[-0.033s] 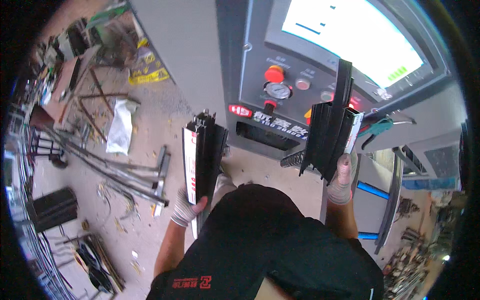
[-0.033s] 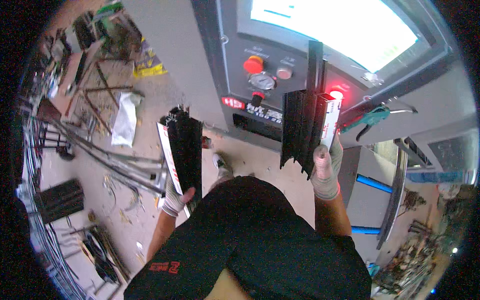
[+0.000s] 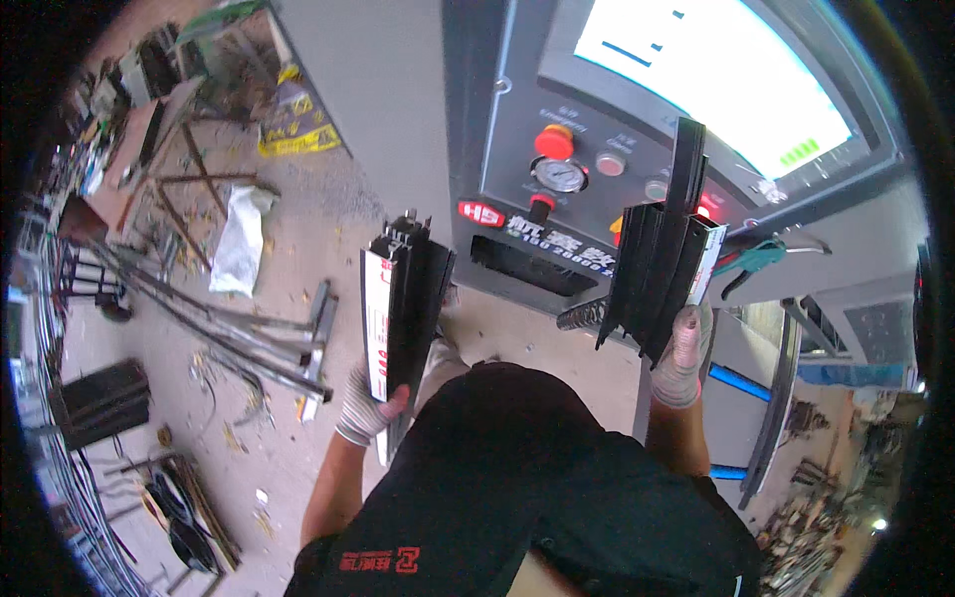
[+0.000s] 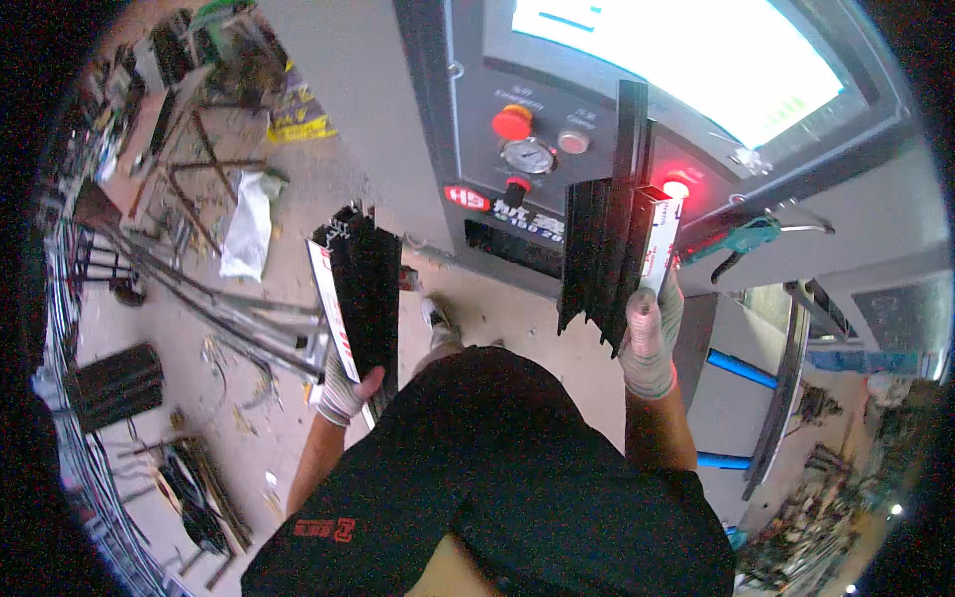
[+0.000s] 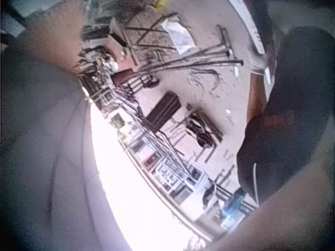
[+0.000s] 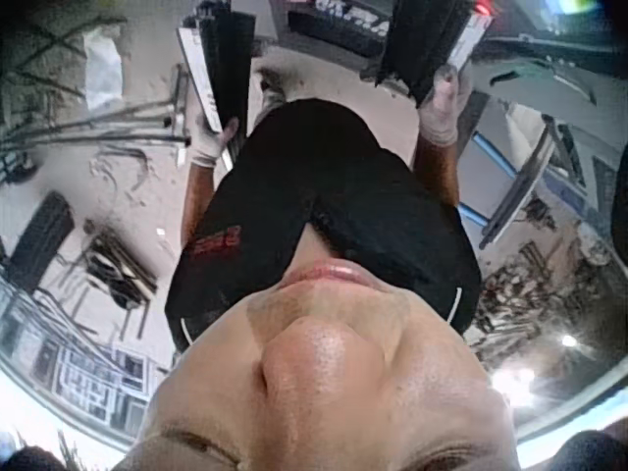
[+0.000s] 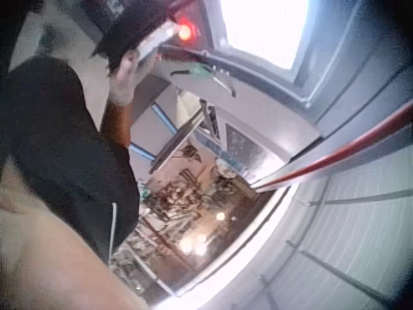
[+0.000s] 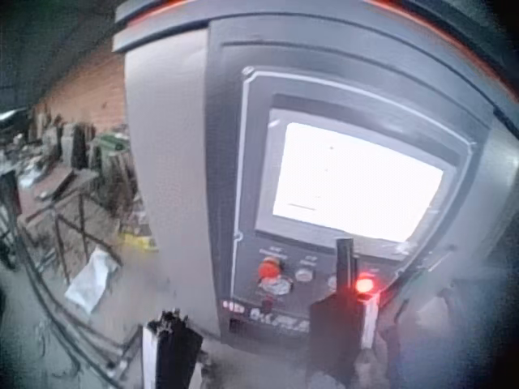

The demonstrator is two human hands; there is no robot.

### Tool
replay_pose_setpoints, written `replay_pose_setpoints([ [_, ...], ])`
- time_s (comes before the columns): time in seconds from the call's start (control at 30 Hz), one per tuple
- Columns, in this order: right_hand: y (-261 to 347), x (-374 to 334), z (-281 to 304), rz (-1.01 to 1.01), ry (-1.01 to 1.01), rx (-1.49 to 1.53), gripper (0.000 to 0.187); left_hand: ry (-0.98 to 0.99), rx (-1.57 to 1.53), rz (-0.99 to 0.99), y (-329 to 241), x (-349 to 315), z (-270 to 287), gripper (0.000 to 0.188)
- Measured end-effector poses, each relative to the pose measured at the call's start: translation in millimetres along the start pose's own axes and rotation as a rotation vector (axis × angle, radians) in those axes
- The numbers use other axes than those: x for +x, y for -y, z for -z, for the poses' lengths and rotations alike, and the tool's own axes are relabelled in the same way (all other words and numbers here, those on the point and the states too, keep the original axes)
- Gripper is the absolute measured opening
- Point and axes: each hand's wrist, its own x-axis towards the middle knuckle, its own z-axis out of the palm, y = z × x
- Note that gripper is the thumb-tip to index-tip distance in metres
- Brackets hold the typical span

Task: The person assembles black aluminum window frame profiles by hand. They repeatedly pick up profile pieces, align the cut ends, and press them together to form corners, then rotate and inspect the assembled sections before moving to the next piece.

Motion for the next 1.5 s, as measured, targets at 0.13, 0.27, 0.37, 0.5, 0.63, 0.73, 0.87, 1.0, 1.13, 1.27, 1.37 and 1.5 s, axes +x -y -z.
replay_pose_setpoints([
  [0.13,-1,5,-14,-0.009,0.036,-0.120,0.089,-0.075,0.141,-0.067,-8,-16,1,0.081],
  [0.27,5,14,-38,-0.168,0.140,-0.248,0.100,-0.152,0.517,-0.253,-25,-38,2,0.093],
  [0.37,3,18,-56,-0.198,0.283,-0.205,0.109,-0.138,0.803,-0.251,-47,-60,6,0.095],
  [0.5,-5,15,-75,-0.272,0.453,-0.181,0.118,-0.183,0.891,-0.172,-67,-85,8,0.089],
  [0.63,-13,8,-94,-0.297,0.604,-0.221,0.125,-0.200,1.113,-0.077,-86,-106,27,0.091],
  [0.73,-20,-2,-115,-0.249,0.680,-0.268,0.126,-0.198,1.194,-0.139,-99,-123,49,0.092],
  [0.87,-21,-21,-145,-0.333,0.785,-0.371,0.126,-0.210,1.257,-0.161,-108,-152,83,0.090],
  [1.0,-32,-47,-185,-0.442,0.833,-0.448,0.126,-0.280,1.312,-0.133,-115,-194,125,0.092],
  [1.13,-55,-81,-225,-0.372,0.912,-0.475,0.126,-0.360,1.345,-0.125,-118,-246,167,0.093],
  [1.27,-86,-111,-257,-0.220,1.086,-0.387,0.127,-0.387,1.401,-0.009,-120,-298,199,0.096],
  [1.37,-108,-126,-273,-0.113,1.243,-0.466,0.125,-0.414,1.415,0.052,-121,-328,214,0.099],
  [1.5,-134,-151,-295,-0.283,1.275,-0.394,0.120,-0.467,1.436,0.099,-116,-363,228,0.100],
])
